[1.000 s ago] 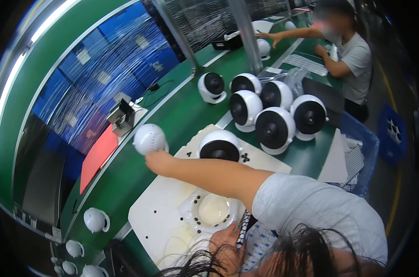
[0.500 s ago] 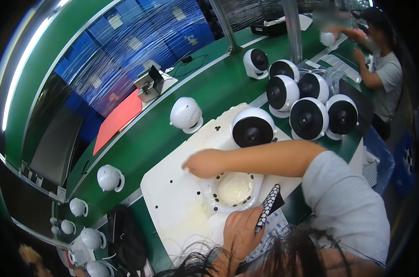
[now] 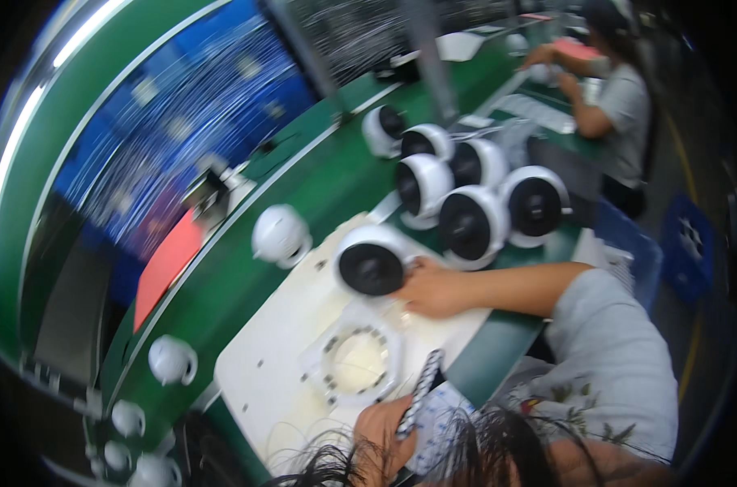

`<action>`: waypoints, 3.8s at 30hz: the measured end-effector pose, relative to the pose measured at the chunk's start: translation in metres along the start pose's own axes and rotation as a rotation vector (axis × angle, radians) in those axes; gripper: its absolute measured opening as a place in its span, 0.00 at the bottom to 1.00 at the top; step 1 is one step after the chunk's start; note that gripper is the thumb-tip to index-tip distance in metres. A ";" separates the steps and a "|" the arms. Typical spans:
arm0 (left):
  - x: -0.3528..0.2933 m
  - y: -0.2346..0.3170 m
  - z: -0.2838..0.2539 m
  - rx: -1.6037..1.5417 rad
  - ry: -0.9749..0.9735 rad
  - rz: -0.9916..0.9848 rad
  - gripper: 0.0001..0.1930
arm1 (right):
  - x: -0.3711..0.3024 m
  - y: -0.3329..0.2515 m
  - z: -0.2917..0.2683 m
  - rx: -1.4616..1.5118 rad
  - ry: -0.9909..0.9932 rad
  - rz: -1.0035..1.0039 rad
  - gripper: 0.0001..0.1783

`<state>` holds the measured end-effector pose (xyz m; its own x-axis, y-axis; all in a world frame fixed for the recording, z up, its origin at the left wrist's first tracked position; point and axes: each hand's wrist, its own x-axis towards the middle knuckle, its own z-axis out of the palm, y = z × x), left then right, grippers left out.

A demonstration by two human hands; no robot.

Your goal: The person assembles white dome security cameras at a factory workstation. They pick up camera bodies, attach black circular components to the lens area, and place the finished units into a blue bin. The process is repeated for multiple units throughout the clip.

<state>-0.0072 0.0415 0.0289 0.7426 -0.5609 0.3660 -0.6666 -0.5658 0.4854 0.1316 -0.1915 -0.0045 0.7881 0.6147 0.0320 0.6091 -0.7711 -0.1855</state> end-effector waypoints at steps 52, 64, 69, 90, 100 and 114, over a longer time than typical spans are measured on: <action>-0.018 -0.007 -0.010 -0.601 0.611 -0.527 0.07 | -0.014 -0.079 -0.061 1.000 0.053 -0.279 0.14; -0.020 -0.014 -0.011 -0.399 0.538 -0.300 0.11 | -0.011 -0.070 -0.070 0.742 0.224 -0.453 0.10; -0.019 -0.017 -0.007 -0.454 0.546 -0.375 0.11 | -0.012 -0.064 -0.071 0.568 0.442 -0.646 0.09; -0.014 -0.008 -0.008 -0.601 0.584 -0.519 0.07 | -0.003 -0.061 -0.057 0.341 0.666 -0.746 0.12; -0.017 -0.011 -0.006 -0.851 0.524 -0.656 0.16 | 0.002 -0.066 -0.050 0.206 0.699 -0.781 0.13; -0.013 -0.011 -0.008 -0.552 0.527 -0.400 0.08 | -0.006 -0.058 -0.073 0.675 0.425 -0.610 0.07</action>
<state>-0.0089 0.0600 0.0249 0.9395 0.0487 0.3391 -0.3224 -0.2095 0.9231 0.0984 -0.1624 0.0780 0.4048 0.6616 0.6312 0.8454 -0.0077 -0.5340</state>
